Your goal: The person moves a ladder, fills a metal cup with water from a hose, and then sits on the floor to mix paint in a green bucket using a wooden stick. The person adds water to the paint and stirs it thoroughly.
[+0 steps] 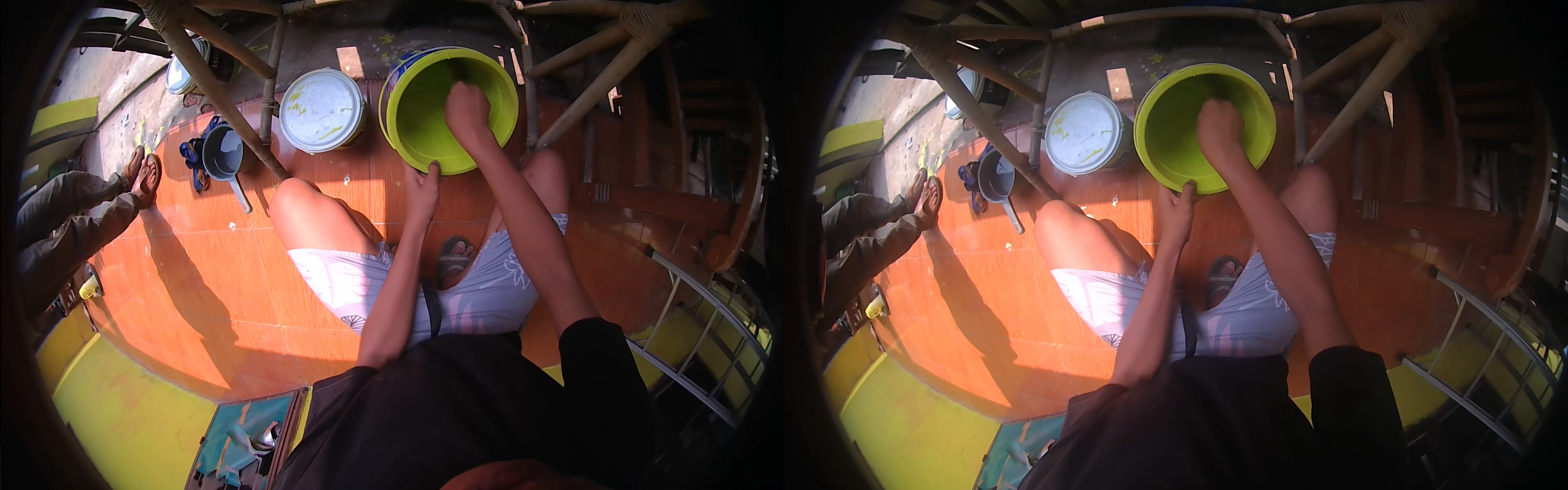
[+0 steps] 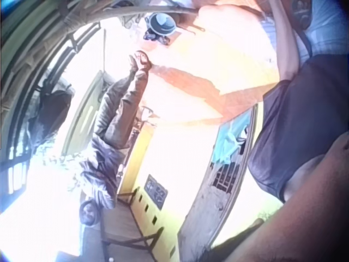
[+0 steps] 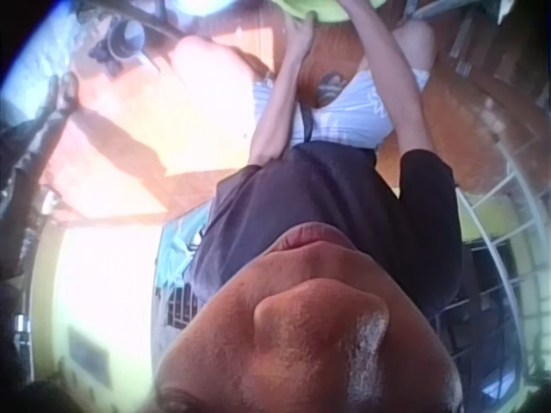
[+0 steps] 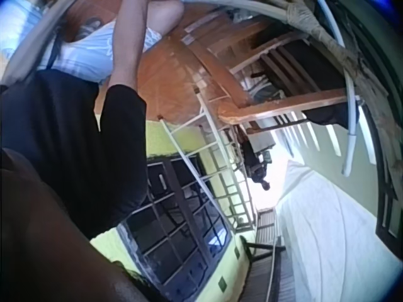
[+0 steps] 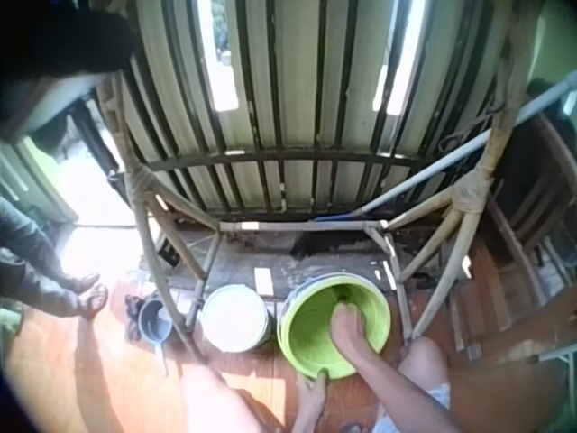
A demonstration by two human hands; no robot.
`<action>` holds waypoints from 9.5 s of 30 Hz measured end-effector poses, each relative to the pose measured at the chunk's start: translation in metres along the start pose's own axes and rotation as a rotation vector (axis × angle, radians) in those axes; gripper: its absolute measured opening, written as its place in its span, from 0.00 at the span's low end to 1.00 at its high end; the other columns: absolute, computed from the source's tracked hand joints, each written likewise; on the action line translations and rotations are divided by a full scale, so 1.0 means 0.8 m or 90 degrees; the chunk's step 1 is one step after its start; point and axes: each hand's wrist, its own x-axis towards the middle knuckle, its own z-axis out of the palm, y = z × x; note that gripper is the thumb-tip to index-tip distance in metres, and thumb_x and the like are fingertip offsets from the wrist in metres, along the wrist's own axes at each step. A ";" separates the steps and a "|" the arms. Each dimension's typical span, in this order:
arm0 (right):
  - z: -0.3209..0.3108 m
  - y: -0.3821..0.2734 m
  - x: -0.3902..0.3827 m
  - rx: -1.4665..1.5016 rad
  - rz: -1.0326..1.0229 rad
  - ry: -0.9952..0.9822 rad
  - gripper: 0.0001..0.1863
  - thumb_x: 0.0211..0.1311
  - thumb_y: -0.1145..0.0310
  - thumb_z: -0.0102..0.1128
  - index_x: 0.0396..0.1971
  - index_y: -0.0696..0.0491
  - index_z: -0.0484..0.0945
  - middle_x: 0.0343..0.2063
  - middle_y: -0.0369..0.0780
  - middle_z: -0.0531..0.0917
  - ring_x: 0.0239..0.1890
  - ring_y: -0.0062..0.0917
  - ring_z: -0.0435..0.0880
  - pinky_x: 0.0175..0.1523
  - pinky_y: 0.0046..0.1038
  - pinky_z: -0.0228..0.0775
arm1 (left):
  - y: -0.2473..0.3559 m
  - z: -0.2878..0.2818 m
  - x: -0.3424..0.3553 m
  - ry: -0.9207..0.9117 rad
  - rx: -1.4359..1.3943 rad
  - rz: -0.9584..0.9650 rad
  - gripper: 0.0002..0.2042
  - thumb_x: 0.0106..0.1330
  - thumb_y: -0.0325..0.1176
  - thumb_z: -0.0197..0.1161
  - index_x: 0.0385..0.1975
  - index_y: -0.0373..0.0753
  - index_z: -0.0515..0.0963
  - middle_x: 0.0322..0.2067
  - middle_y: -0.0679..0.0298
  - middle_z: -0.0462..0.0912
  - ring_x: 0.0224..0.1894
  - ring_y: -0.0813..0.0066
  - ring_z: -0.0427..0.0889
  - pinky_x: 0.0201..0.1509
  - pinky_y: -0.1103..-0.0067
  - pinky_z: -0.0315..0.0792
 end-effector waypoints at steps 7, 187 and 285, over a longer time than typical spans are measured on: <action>0.023 -0.017 0.004 -0.091 -0.175 0.010 0.07 0.52 0.75 0.55 0.26 0.57 0.83 0.25 0.49 0.84 0.31 0.41 0.86 0.36 0.38 0.78 | -0.006 -0.010 -0.001 -0.011 -0.025 -0.027 0.23 0.68 0.25 0.53 0.62 0.37 0.57 0.46 0.62 0.74 0.43 0.77 0.75 0.44 0.78 0.78; 0.078 0.011 -0.040 0.009 -0.185 -0.225 0.11 0.55 0.66 0.57 0.32 0.55 0.84 0.30 0.48 0.84 0.36 0.43 0.84 0.43 0.40 0.76 | 0.071 -0.079 0.072 -0.117 0.423 0.229 0.19 0.75 0.29 0.45 0.64 0.34 0.64 0.60 0.52 0.71 0.63 0.64 0.69 0.66 0.74 0.62; 0.138 0.032 -0.032 -0.128 -0.182 -0.228 0.09 0.57 0.71 0.55 0.31 0.56 0.84 0.30 0.51 0.84 0.38 0.44 0.85 0.44 0.40 0.77 | 0.022 -0.097 0.089 0.029 0.279 0.077 0.17 0.73 0.36 0.51 0.54 0.33 0.73 0.43 0.53 0.81 0.43 0.68 0.81 0.48 0.75 0.73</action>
